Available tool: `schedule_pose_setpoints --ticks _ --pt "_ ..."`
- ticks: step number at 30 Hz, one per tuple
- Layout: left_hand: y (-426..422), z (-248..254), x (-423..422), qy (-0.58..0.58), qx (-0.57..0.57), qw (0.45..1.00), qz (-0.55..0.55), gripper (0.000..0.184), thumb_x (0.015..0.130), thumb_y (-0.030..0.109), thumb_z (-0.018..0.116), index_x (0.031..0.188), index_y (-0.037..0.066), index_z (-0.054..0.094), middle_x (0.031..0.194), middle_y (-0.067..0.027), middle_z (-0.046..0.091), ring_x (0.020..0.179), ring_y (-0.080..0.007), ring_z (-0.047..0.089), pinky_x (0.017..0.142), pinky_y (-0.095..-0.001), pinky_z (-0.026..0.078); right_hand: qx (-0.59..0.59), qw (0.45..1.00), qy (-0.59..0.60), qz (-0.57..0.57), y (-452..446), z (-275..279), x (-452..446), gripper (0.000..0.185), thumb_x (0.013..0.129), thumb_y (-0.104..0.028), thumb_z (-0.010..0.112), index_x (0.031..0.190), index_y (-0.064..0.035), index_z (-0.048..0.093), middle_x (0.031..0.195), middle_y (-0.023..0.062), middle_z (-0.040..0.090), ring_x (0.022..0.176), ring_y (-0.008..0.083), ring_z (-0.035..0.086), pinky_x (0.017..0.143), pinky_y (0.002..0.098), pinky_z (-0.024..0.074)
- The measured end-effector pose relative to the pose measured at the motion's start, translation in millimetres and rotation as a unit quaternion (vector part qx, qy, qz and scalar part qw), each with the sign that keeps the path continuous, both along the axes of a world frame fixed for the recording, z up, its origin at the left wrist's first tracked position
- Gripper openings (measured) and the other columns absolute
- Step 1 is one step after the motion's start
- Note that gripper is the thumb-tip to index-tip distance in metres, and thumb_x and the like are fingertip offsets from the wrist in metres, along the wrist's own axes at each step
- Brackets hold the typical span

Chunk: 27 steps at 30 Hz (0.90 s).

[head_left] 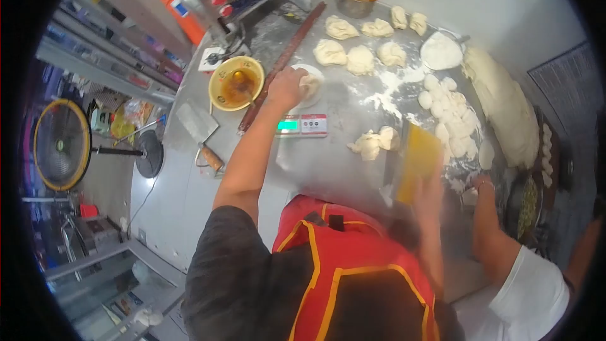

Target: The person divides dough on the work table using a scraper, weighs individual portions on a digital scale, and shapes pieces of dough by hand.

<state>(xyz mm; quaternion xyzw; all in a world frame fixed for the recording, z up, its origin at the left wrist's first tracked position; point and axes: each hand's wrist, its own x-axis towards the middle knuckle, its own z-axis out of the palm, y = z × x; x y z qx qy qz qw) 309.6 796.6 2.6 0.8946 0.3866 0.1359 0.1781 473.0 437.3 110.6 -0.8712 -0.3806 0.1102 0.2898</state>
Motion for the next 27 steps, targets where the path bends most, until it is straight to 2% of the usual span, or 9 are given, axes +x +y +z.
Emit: schedule_pose_setpoints --ticks 3,4,7,10,13,16,19,22,27 --pt "-13.3 -13.8 26.1 -0.073 0.031 0.997 -0.025 0.034 0.075 0.014 0.063 0.108 0.018 0.060 0.107 -0.0107 0.055 0.102 -0.0325 0.053 0.083 -0.0432 0.046 -0.026 0.998 0.047 -0.044 -9.0 -1.0 3.4 0.073 0.086 -0.007 0.047 0.147 -0.0121 0.007 0.106 0.0291 0.059 0.090 0.0456 0.059 0.076 0.0456 0.0468" --pt "-21.0 -8.4 34.5 -0.106 -0.005 0.994 -0.037 0.030 0.075 0.014 0.062 0.105 0.018 0.062 0.104 -0.0084 0.057 0.100 -0.0315 0.053 0.082 -0.0433 0.047 -0.015 0.999 0.018 -0.039 -10.4 -3.0 4.4 0.073 0.086 -0.008 0.047 0.147 -0.0119 0.007 0.105 0.0293 0.059 0.089 0.0458 0.059 0.075 0.0461 0.0467" --pt "-50.7 -6.9 64.5 -0.169 0.048 0.984 -0.004 0.028 0.074 0.012 0.062 0.102 0.017 0.064 0.102 -0.0071 0.058 0.100 -0.0299 0.053 0.081 -0.0427 0.047 -0.004 0.999 -0.044 -0.031 -16.1 -12.8 9.5 0.073 0.086 -0.008 0.048 0.147 -0.0115 0.007 0.103 0.0300 0.059 0.087 0.0464 0.059 0.073 0.0473 0.0467" --pt "-46.7 -19.4 73.2 -0.160 0.090 0.983 -0.002 0.027 0.075 0.010 0.061 0.101 0.016 0.064 0.099 -0.0083 0.058 0.099 -0.0288 0.053 0.081 -0.0410 0.047 -0.012 0.998 -0.053 -0.032 -21.7 -17.9 16.9 0.074 0.086 -0.008 0.049 0.147 -0.0115 0.007 0.102 0.0304 0.059 0.087 0.0468 0.059 0.074 0.0479 0.0466" --pt "-24.3 -17.7 51.1 -0.143 -0.013 0.986 0.089 0.030 0.074 0.008 0.060 0.103 0.016 0.064 0.099 -0.0098 0.057 0.099 -0.0289 0.053 0.085 -0.0398 0.045 0.006 0.998 -0.048 -0.028 -26.2 -18.2 18.8 0.074 0.086 -0.007 0.049 0.146 -0.0119 0.007 0.102 0.0304 0.059 0.088 0.0471 0.058 0.076 0.0478 0.0465" --pt "-30.8 28.0 20.3 -0.130 0.103 0.982 0.086 0.034 0.073 0.006 0.061 0.105 0.014 0.063 0.103 -0.0114 0.058 0.100 -0.0308 0.052 0.088 -0.0403 0.042 0.008 0.999 -0.020 -0.050 -31.9 -22.1 19.3 0.073 0.086 -0.006 0.049 0.146 -0.0122 0.008 0.104 0.0302 0.059 0.091 0.0474 0.057 0.077 0.0476 0.0464" --pt "-47.1 60.1 22.5 -0.123 0.106 0.985 0.057 0.036 0.071 0.005 0.061 0.107 0.010 0.061 0.104 -0.0122 0.058 0.100 -0.0326 0.051 0.089 -0.0415 0.041 0.003 0.998 -0.025 -0.053 -33.2 -22.5 20.7 0.072 0.087 -0.006 0.048 0.146 -0.0125 0.008 0.109 0.0302 0.057 0.095 0.0476 0.056 0.079 0.0474 0.0463" --pt "-57.4 61.6 48.6 -0.212 0.083 0.973 -0.045 0.037 0.071 0.004 0.061 0.108 0.008 0.059 0.104 -0.0128 0.057 0.100 -0.0332 0.051 0.089 -0.0417 0.041 0.006 0.997 -0.074 -0.032 -29.7 -26.2 24.3 0.072 0.087 -0.006 0.048 0.146 -0.0128 0.008 0.114 0.0302 0.055 0.099 0.0474 0.055 0.081 0.0474 0.0460" --pt "-85.5 3.7 117.1 -0.256 -0.026 0.954 -0.154 0.038 0.074 0.006 0.058 0.112 0.005 0.058 0.106 -0.0171 0.057 0.104 -0.0345 0.051 0.092 -0.0422 0.040 0.000 0.999 -0.038 -0.035 -25.1 -32.9 30.5 0.073 0.086 -0.006 0.049 0.147 -0.0137 0.008 0.108 0.0303 0.057 0.094 0.0469 0.057 0.078 0.0478 0.0464"
